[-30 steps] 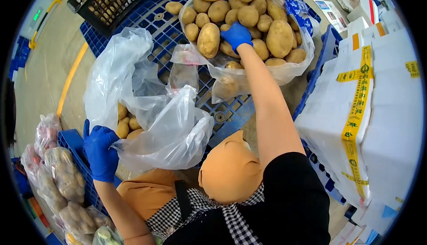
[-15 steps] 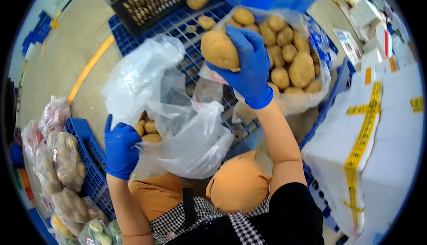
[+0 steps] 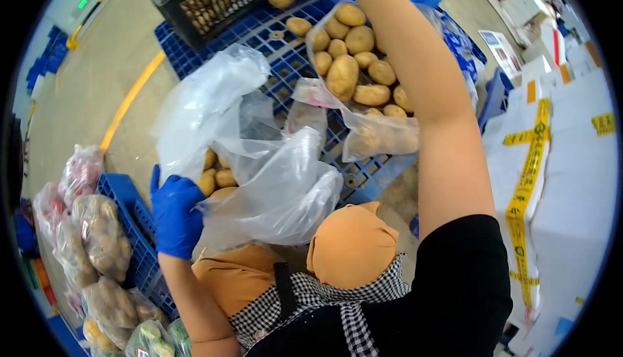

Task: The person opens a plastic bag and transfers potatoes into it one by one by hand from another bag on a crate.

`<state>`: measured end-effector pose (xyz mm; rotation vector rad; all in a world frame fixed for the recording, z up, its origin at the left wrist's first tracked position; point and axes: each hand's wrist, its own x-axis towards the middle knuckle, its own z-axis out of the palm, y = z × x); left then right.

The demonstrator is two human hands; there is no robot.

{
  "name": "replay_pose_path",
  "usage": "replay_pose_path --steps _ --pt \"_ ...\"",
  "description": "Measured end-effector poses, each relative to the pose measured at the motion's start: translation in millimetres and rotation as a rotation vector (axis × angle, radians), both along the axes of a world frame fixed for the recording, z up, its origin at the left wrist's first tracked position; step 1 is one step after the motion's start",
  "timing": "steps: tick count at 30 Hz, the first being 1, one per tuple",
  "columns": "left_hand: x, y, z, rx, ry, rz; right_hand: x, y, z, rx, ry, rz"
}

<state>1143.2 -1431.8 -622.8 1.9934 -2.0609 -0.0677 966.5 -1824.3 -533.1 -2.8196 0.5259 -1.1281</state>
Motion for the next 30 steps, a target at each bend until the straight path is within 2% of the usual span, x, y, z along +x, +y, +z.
replay_pose_path --steps 1,3,4,5,7,10,13,14,17,18,21,23,27,29,30 --pt "0 2 1 -0.005 0.016 0.005 -21 -1 -27 -0.207 -0.069 0.109" --pt "1 2 -6 -0.017 0.048 -0.020 -81 -5 -95 0.424 0.744 -0.430" --pt "1 1 -6 -0.018 0.066 -0.028 -99 30 -118 0.335 0.795 -0.462" --pt "0 -1 -6 -0.024 0.082 -0.032 -110 36 -148 0.722 0.875 -0.591" --pt "-3 -6 -9 -0.024 0.065 -0.040 -107 76 -179 1.014 0.622 -0.665" --pt "-8 -12 -13 0.002 0.019 -0.031 -91 84 -228 0.810 0.399 -0.942" --pt "-10 -12 -13 -0.005 0.003 -0.018 -98 77 -243 0.920 0.220 -0.928" --pt "-10 -12 -14 -0.024 0.005 -0.016 -108 67 -261 0.993 0.037 -0.838" --pt "-11 -7 -11 -0.004 -0.009 0.003 -131 81 -245 1.830 -0.764 -0.257" --pt "-11 -5 -11 0.006 -0.014 0.012 -139 85 -242 1.993 -1.025 -0.061" --pt "-10 -6 -15 0.000 -0.014 0.018 -136 131 -223 1.997 -1.332 0.579" --pt "-10 -6 -18 -0.016 -0.001 0.010 -132 142 -235 1.931 -1.299 0.940" --pt "-12 -7 -12 0.008 -0.011 0.008 -105 149 -227 1.970 -1.316 0.749" --pt "-10 -4 -11 -0.003 -0.006 0.021 -94 157 -208 2.052 -1.171 0.748" --pt "-8 -2 -12 -0.004 -0.044 0.027 -88 163 -201 1.998 -1.185 0.561"
